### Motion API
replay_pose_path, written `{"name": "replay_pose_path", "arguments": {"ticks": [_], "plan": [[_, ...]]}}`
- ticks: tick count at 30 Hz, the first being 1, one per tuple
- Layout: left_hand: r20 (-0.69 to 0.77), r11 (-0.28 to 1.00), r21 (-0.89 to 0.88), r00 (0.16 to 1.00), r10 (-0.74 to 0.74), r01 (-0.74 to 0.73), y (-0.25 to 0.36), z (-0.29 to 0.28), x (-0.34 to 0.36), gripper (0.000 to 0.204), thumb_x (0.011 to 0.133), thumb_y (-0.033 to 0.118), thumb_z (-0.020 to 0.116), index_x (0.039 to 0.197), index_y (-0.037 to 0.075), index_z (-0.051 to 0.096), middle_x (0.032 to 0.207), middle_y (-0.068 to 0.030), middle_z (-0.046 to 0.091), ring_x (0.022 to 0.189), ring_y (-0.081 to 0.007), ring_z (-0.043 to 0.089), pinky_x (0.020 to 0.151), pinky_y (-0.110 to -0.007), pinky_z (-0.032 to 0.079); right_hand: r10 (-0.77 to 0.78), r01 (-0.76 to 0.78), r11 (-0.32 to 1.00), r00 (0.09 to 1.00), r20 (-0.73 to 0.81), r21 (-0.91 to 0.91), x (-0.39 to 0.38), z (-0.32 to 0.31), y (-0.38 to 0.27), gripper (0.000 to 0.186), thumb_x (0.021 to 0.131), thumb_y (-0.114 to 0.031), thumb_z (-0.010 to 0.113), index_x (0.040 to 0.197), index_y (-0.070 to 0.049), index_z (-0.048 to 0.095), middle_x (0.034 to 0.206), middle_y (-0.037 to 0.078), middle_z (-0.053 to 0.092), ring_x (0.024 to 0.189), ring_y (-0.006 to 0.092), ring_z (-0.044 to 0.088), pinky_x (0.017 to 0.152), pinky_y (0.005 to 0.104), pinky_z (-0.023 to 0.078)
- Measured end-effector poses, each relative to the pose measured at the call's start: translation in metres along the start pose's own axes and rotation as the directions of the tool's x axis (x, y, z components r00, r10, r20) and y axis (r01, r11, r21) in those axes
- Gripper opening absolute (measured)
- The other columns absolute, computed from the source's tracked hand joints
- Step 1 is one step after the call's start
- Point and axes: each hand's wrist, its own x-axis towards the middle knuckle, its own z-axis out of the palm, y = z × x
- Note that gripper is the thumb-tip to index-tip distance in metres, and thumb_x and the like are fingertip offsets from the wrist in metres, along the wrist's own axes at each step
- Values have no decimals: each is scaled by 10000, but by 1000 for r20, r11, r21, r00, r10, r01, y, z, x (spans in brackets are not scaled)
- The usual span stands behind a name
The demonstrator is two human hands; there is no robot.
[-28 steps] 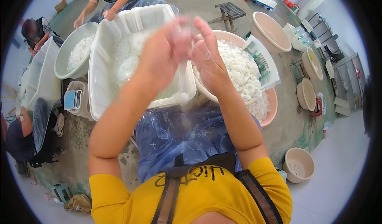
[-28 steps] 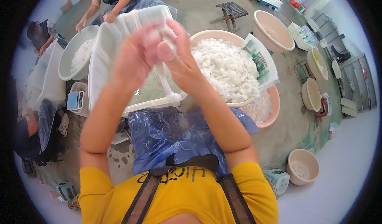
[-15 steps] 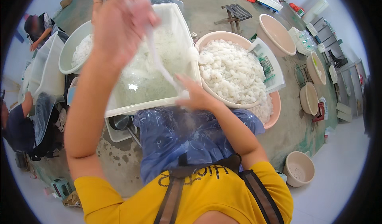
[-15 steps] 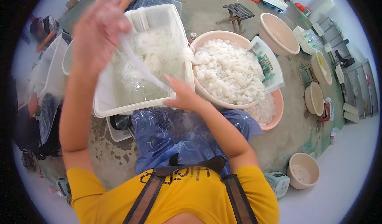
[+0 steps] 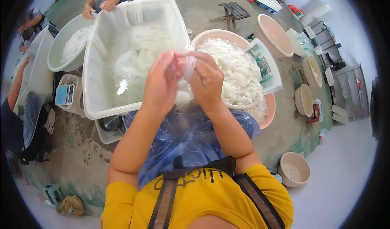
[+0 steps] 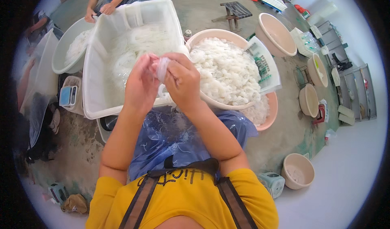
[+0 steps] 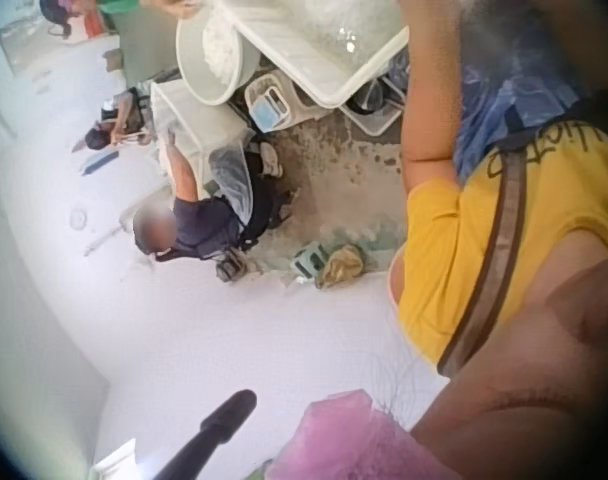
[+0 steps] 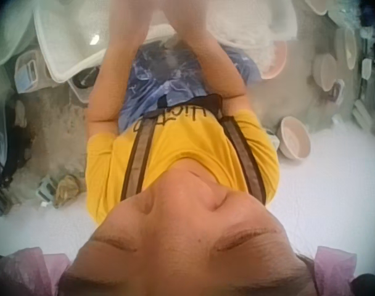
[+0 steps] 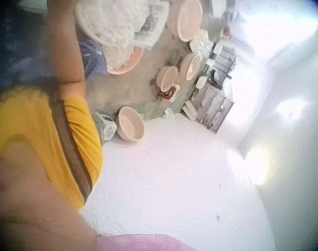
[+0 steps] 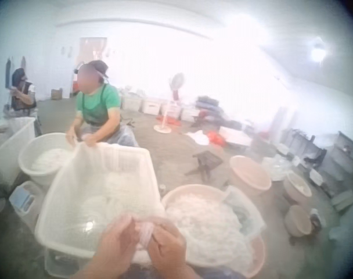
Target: The person sits on the floor and processes white fibrous material by hand. They repeatedly pull strands from a large basin of water, squeeze out the excess liquid, and place the processed material into a separate container.
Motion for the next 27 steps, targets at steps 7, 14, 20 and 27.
{"name": "replay_pose_path", "arguments": {"ticks": [7,14,20,27], "plan": [[421,304,797,842,338,-521,-40,-18,-35,480,805,165,620,1165,29,333,969,-74,448,909,-155,431,860,-287,345,-115,135,923,990,76,-362,-21,-29,15,87,694,-107,671,742,-46,633,817,71,618,746,233,592,736,352,478],[405,940,331,912,-59,-86,-25,-18,-25,277,883,165,509,1112,50,406,884,-45,528,761,-86,467,693,-232,392,498,-469,706,862,99,531,-16,-45,-27,143,826,-134,590,800,-3,642,810,69,633,732,140,605,639,255,491],[219,99,941,805,551,-324,-31,-40,-18,209,910,192,459,1061,47,471,950,-69,513,932,-149,493,855,-278,380,58,-70,996,979,194,52,-13,-53,-52,164,728,-134,704,797,7,657,847,99,653,791,205,636,706,277,489],[285,983,-18,944,-168,180,-30,7,-62,169,917,190,454,1022,58,452,864,-48,502,770,-134,479,819,-316,419,473,-529,828,837,275,185,-4,-57,-58,140,717,-105,689,824,-19,666,839,107,648,810,220,633,715,293,491]]}}
